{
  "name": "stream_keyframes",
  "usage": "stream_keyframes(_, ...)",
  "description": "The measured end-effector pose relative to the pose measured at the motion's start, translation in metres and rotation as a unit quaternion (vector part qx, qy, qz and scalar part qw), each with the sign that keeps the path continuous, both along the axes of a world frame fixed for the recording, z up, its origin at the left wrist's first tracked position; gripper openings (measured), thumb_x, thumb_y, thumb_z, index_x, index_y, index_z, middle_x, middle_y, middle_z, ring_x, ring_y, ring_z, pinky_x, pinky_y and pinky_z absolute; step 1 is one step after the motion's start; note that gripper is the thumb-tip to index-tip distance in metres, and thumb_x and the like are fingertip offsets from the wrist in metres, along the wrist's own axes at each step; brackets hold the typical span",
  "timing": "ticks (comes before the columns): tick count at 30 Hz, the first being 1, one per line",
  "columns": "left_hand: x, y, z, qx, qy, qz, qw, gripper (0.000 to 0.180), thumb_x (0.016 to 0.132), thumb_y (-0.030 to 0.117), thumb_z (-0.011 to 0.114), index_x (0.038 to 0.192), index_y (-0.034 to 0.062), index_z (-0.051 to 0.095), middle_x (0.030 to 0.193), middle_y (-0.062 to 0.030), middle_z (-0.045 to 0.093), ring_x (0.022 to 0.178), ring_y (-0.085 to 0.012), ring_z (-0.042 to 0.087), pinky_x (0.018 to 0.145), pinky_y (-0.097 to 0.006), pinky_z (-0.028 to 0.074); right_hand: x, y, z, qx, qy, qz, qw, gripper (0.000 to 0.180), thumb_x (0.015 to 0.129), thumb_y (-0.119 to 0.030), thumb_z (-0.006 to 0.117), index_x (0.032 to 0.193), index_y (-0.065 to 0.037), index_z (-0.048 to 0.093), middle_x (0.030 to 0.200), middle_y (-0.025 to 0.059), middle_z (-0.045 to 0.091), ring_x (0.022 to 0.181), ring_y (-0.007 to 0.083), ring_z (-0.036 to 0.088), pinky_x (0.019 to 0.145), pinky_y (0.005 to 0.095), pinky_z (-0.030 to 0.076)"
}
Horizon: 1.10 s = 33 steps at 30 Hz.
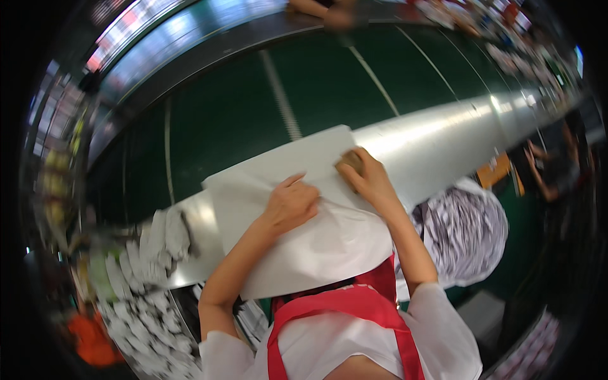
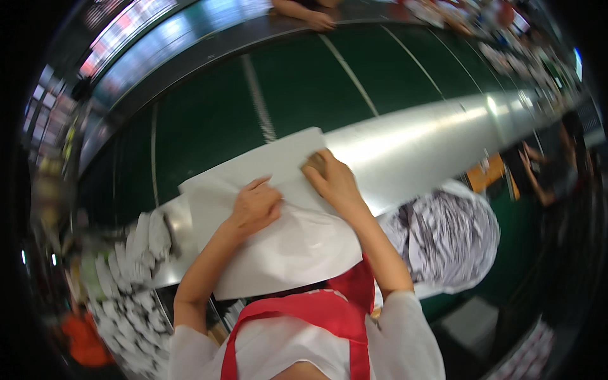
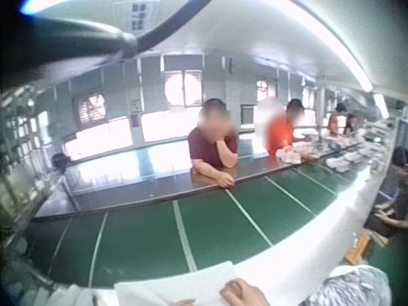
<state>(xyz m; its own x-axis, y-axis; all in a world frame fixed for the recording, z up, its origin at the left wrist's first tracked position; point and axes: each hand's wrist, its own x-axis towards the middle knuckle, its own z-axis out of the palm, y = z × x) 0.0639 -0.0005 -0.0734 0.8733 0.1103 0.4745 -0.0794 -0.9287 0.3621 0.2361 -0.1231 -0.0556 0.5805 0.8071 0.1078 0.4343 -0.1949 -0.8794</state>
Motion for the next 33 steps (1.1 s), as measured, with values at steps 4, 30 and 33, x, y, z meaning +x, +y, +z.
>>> stream_keyframes(4,0.001,-0.003,0.015,-0.049,0.111,0.023,0.992,0.013,0.068,0.002,0.059,0.066,0.0073,0.046,0.064,-0.0071,0.052,0.061,-0.023,0.052,0.061,-0.035,0.039,-0.003,0.017,-0.027,-0.047,-0.233,0.041,0.97,0.036,0.079,-0.021,0.063,0.109,-0.005,0.055,0.096,0.0145,0.061,0.095,0.031,0.055,0.086,0.0399,0.042)
stream_keyframes(30,0.019,-0.012,-0.011,0.043,0.056,0.068,0.995,0.013,0.068,-0.006,0.052,0.064,0.0036,0.044,0.059,-0.0083,0.041,0.057,-0.026,0.041,0.063,-0.035,0.035,0.025,-0.264,-0.28,-0.403,0.039,-0.223,0.887,0.058,0.072,-0.042,0.071,0.11,-0.003,0.054,0.097,0.0208,0.063,0.09,0.0341,0.062,0.077,0.0403,0.049)
stream_keyframes(33,0.019,-0.013,-0.011,0.043,0.051,0.064,0.996,0.014,0.069,-0.006,0.052,0.064,0.0038,0.044,0.059,-0.0078,0.041,0.056,-0.0254,0.041,0.063,-0.035,0.035,0.054,-0.299,-0.264,-0.191,0.153,-0.263,0.933,0.077,0.071,-0.046,0.074,0.129,-0.003,0.047,0.119,0.0192,0.057,0.108,0.0271,0.056,0.09,0.0343,0.044)
